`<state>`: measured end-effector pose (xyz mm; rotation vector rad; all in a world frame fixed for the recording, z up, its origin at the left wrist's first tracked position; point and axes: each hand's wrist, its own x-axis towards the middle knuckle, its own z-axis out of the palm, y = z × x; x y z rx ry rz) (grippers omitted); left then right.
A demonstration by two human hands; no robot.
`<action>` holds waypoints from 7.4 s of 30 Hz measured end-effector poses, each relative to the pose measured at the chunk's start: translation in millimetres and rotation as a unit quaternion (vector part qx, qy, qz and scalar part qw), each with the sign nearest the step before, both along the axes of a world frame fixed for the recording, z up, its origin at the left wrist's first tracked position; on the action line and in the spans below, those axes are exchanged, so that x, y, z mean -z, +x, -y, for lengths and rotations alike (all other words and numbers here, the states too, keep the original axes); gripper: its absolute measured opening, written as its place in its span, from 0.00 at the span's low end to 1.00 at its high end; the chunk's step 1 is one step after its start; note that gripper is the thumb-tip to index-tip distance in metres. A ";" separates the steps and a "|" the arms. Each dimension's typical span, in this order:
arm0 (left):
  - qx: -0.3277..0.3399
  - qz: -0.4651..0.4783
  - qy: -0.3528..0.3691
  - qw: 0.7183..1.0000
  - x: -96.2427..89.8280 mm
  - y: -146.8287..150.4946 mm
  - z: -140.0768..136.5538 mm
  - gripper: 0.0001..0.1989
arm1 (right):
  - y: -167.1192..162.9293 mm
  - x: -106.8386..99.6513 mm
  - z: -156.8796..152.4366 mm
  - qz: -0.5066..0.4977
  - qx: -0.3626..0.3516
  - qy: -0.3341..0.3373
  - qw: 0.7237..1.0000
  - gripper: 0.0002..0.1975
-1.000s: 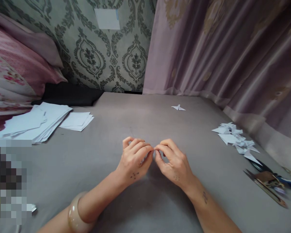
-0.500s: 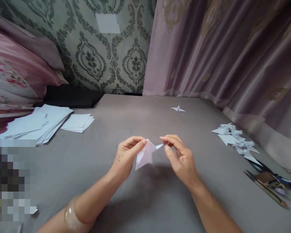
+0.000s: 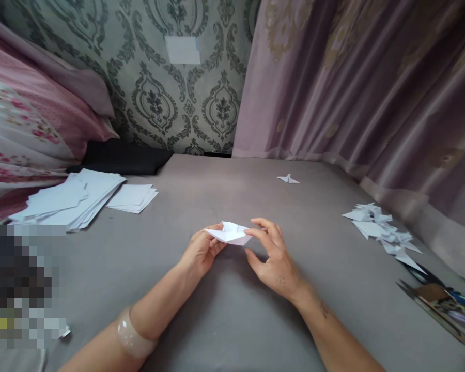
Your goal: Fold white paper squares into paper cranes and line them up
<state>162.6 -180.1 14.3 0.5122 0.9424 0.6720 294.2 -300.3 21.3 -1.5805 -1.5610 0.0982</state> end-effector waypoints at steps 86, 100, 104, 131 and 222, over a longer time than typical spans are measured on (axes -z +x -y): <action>0.110 -0.195 0.594 0.773 0.6 -9.3 15.0 0.04 | 1.5 11.9 -11.3 -0.286 0.092 -0.028 0.953 0.05; 0.184 -0.020 0.414 0.891 -2.6 -6.1 15.2 0.10 | -0.6 5.0 -8.0 -0.289 0.039 -0.072 0.954 0.05; 0.175 0.026 0.321 0.930 -1.1 -5.2 15.2 0.12 | -0.2 -0.7 -5.4 -0.314 -0.001 -0.106 0.944 0.09; 0.195 -0.009 0.330 0.924 1.8 -6.9 8.6 0.11 | 0.8 5.6 -9.5 -0.303 0.011 -0.041 0.952 0.06; 0.111 0.059 0.254 0.959 4.9 -0.5 19.4 0.18 | -3.5 4.9 -9.6 -0.647 -0.043 -0.180 0.740 0.13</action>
